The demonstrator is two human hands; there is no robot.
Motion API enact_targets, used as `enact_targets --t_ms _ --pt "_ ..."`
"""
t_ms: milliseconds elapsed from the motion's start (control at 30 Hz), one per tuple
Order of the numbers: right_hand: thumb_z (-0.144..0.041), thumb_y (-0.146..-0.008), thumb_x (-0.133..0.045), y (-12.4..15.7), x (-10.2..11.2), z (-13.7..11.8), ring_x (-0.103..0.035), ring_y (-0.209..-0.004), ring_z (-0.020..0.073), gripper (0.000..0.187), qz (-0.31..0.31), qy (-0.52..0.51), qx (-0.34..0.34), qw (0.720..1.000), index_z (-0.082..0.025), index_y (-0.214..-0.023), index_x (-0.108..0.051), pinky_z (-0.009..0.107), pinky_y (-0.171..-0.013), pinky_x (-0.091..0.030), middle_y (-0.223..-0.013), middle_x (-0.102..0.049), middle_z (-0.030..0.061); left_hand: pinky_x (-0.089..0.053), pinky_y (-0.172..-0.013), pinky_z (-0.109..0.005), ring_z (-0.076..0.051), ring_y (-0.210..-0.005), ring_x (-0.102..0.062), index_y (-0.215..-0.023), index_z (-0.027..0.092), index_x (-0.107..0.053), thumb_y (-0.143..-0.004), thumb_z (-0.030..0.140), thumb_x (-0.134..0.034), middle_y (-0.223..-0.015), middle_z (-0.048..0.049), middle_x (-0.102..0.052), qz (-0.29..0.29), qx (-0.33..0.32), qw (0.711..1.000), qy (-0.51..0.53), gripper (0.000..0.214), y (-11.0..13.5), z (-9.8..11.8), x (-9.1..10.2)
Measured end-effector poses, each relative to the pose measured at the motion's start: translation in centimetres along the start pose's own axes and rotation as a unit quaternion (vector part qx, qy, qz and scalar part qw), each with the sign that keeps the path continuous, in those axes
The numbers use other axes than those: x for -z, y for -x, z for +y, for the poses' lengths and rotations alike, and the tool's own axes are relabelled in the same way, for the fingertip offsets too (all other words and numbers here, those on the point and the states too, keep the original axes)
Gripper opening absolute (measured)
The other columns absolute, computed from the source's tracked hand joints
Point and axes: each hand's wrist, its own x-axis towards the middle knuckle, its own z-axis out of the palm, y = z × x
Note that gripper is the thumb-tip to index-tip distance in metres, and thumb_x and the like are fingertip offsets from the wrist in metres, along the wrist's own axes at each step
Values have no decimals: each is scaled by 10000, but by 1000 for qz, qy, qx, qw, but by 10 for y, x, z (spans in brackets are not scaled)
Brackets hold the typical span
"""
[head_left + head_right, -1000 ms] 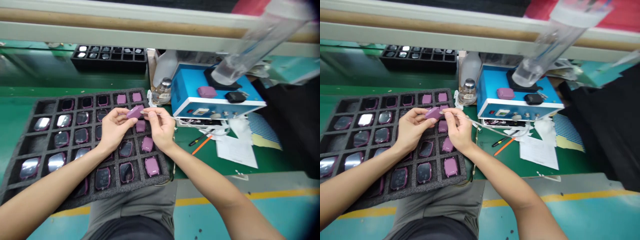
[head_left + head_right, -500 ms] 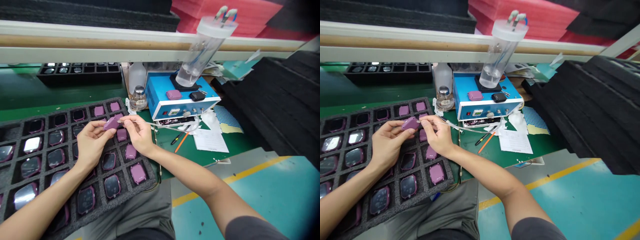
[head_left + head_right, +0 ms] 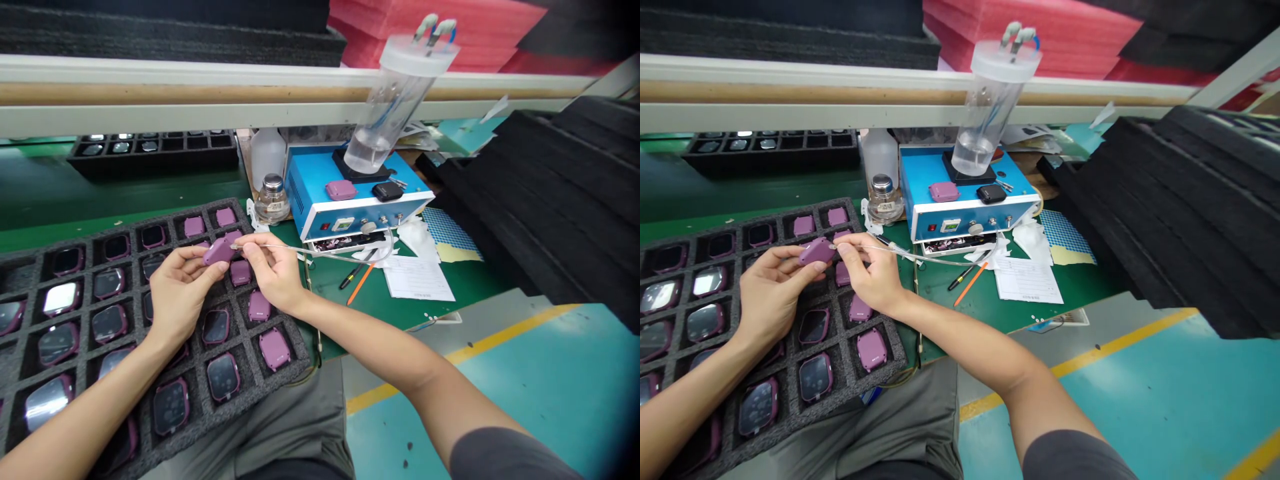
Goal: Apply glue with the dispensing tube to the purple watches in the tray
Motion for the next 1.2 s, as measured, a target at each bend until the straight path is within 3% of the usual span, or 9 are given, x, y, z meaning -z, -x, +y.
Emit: enact_targets --t_ms 1200 --pt "-495 -1009 -597 1 0 2 -747 -953 160 308 -2 2 -1 1000 -207 -1035 -701 286 -831 -632 -1048 -772 60 -617 -727 -190 -136 -817 -739 -963 158 -702 -582 262 -978 -941 -51 -777 -5 -4 1000 -1 482 0 -3 3"
